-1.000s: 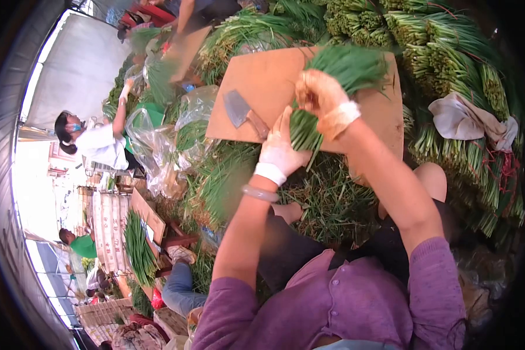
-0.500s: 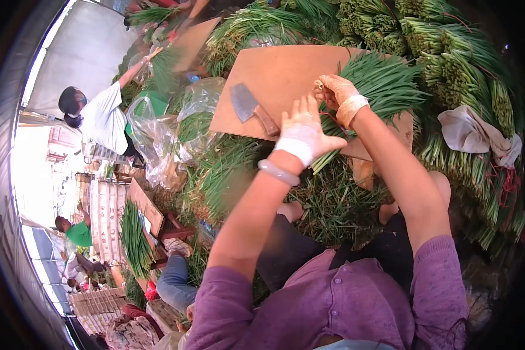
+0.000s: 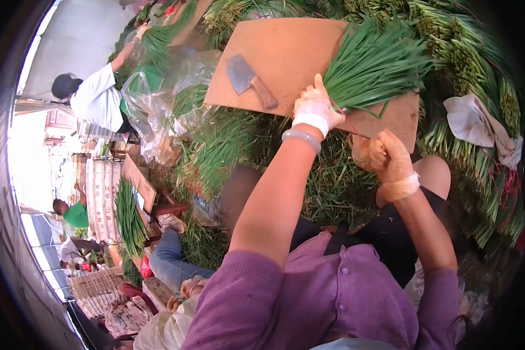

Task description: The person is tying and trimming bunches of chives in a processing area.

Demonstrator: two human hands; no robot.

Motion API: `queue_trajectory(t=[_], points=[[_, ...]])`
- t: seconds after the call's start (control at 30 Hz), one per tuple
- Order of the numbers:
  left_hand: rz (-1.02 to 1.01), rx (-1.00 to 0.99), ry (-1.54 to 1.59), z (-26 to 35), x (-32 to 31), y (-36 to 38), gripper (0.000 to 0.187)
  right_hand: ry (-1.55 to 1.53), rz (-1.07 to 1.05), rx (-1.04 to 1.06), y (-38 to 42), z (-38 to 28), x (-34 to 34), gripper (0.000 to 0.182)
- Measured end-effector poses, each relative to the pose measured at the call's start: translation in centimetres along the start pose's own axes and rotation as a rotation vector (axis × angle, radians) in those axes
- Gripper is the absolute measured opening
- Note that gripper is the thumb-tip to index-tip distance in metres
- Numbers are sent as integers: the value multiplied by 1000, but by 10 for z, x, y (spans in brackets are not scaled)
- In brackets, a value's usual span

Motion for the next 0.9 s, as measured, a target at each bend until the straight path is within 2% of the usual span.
queue_trajectory(t=[0.03, 0.07, 0.13, 0.17, 0.3, 0.47, 0.53, 0.63, 0.8, 0.83, 0.87, 0.9], points=[[8, -24, 13, 5, -1, 3, 113, 179, 27, 0, -4, 2, 4, 27], [19, -55, 9, 12, 6, 5, 113, 229, 29, -6, -5, -3, -3, 24], [-49, 26, -14, 12, 18, 11, 116, 205, 77, 43, -16, -8, -8, 23], [197, -114, -97, 13, 8, 11, 118, 251, 67, 57, -24, -8, -1, 22], [293, -281, -108, 31, -4, 19, 113, 347, 98, 91, -63, -10, 14, 21], [162, -283, 92, 8, 4, -18, 107, 352, 132, 136, -137, 6, 15, 22], [110, -251, 213, -4, 0, -32, 106, 358, 168, 90, -155, 3, 2, 20], [95, -217, 199, -5, -2, -38, 107, 387, 143, 35, -177, 1, 0, 19], [88, -202, 138, 3, 3, -22, 108, 362, 87, -118, -149, -7, -2, 15], [93, -208, 142, 6, 5, -21, 108, 201, -7, -100, -127, -10, -4, 12], [111, -198, 129, 7, 5, -20, 109, 201, -69, -145, -102, -19, -7, 11], [124, -185, 116, 8, 3, -18, 109, 211, -66, -64, -80, -22, -12, 12]])
Point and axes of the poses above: each hand's wrist, its own y-axis away from the middle knuckle, its own x-axis out of the back of the hand, z = x × y, the point moved 4 cm from there along -y, towards the middle knuckle, and after that the axes turned 3 degrees about x, right-handed, at the moved point
